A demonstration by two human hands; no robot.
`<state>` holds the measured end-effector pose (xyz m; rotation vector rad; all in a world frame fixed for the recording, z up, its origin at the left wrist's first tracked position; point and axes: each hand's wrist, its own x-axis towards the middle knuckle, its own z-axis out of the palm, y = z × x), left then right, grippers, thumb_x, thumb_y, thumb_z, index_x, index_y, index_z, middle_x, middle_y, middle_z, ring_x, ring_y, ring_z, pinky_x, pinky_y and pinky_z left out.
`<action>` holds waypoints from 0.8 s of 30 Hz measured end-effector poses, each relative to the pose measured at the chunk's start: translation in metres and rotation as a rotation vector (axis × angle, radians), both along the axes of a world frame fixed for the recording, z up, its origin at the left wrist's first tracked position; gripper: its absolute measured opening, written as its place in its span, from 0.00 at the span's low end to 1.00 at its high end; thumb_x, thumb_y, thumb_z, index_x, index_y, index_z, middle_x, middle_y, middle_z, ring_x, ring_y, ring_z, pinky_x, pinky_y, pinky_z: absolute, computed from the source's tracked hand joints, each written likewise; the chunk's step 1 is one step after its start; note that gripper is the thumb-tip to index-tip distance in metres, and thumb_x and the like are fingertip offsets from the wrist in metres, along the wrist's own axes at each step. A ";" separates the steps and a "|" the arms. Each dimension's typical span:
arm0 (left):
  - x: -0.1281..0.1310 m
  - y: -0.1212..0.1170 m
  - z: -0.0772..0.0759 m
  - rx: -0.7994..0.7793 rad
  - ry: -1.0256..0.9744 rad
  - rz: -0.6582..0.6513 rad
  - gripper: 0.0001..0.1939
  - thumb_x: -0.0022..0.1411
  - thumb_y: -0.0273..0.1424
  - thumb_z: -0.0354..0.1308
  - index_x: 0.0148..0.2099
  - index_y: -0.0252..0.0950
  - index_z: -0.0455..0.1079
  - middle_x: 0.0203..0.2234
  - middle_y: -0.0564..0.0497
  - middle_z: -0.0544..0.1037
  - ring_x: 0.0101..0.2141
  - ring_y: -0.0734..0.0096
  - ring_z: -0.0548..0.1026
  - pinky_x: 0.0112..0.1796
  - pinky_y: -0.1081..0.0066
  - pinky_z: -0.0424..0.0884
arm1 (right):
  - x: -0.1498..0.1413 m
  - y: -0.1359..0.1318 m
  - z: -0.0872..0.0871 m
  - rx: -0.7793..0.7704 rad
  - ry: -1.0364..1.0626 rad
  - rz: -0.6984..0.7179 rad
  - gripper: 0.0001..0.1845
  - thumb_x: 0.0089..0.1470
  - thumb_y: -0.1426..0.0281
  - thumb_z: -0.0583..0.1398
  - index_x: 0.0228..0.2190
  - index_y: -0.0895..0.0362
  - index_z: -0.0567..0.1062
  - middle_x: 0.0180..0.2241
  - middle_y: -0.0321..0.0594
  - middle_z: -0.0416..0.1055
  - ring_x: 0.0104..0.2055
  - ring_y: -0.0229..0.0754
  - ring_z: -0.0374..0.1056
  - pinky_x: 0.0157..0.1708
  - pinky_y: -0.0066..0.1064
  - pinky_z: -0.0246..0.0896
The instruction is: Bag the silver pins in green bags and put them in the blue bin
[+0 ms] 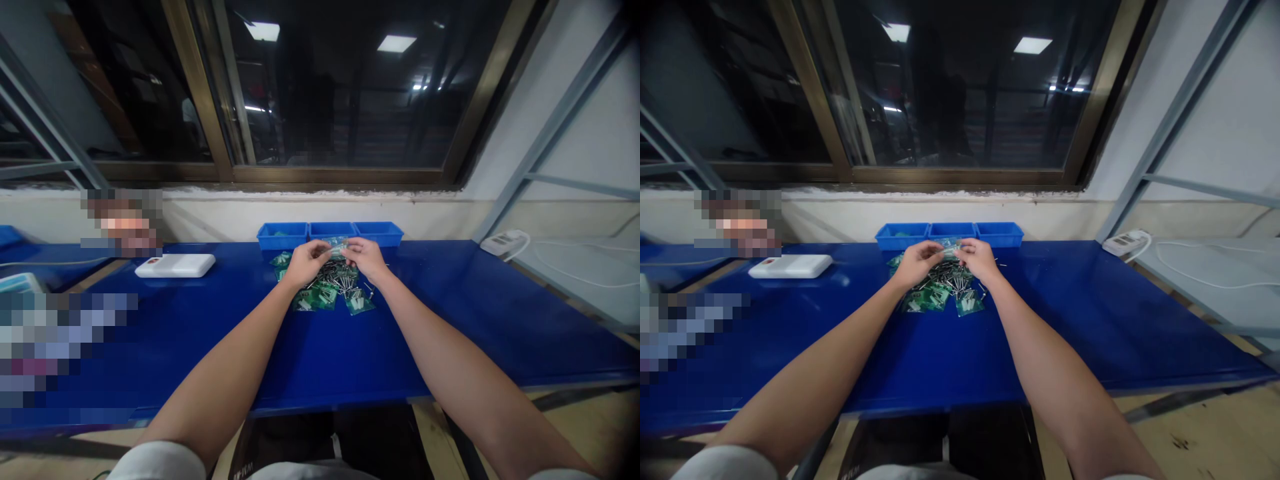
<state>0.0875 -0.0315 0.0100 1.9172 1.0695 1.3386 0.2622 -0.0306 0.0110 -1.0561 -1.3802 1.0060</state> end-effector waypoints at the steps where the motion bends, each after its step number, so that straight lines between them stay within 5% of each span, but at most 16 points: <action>1: 0.000 0.000 0.000 -0.002 0.032 0.002 0.13 0.52 0.37 0.58 0.38 0.35 0.73 0.30 0.49 0.77 0.30 0.69 0.73 0.35 0.69 0.69 | 0.000 0.000 0.000 0.000 -0.004 -0.005 0.24 0.36 0.60 0.67 0.36 0.58 0.70 0.21 0.34 0.68 0.19 0.34 0.61 0.18 0.27 0.53; 15: -0.017 0.016 0.004 -0.189 -0.219 0.205 0.16 0.49 0.36 0.58 0.38 0.32 0.73 0.26 0.49 0.76 0.28 0.67 0.73 0.33 0.68 0.70 | 0.011 0.006 -0.001 0.008 -0.071 -0.077 0.20 0.42 0.55 0.62 0.32 0.57 0.71 0.28 0.40 0.73 0.19 0.32 0.60 0.19 0.26 0.54; 20: -0.027 0.024 0.007 -0.134 -0.296 0.267 0.25 0.48 0.33 0.59 0.50 0.34 0.68 0.43 0.45 0.75 0.40 0.62 0.73 0.38 0.66 0.70 | 0.011 0.009 -0.005 0.027 -0.165 -0.073 0.18 0.42 0.55 0.62 0.29 0.57 0.73 0.26 0.39 0.72 0.20 0.33 0.61 0.22 0.27 0.57; 24: -0.036 0.029 0.004 -0.192 -0.348 0.215 0.42 0.45 0.26 0.60 0.63 0.42 0.52 0.59 0.44 0.61 0.49 0.60 0.69 0.37 0.69 0.71 | 0.012 0.010 -0.007 0.044 -0.207 -0.068 0.18 0.43 0.55 0.61 0.29 0.57 0.73 0.28 0.41 0.73 0.22 0.35 0.63 0.23 0.28 0.59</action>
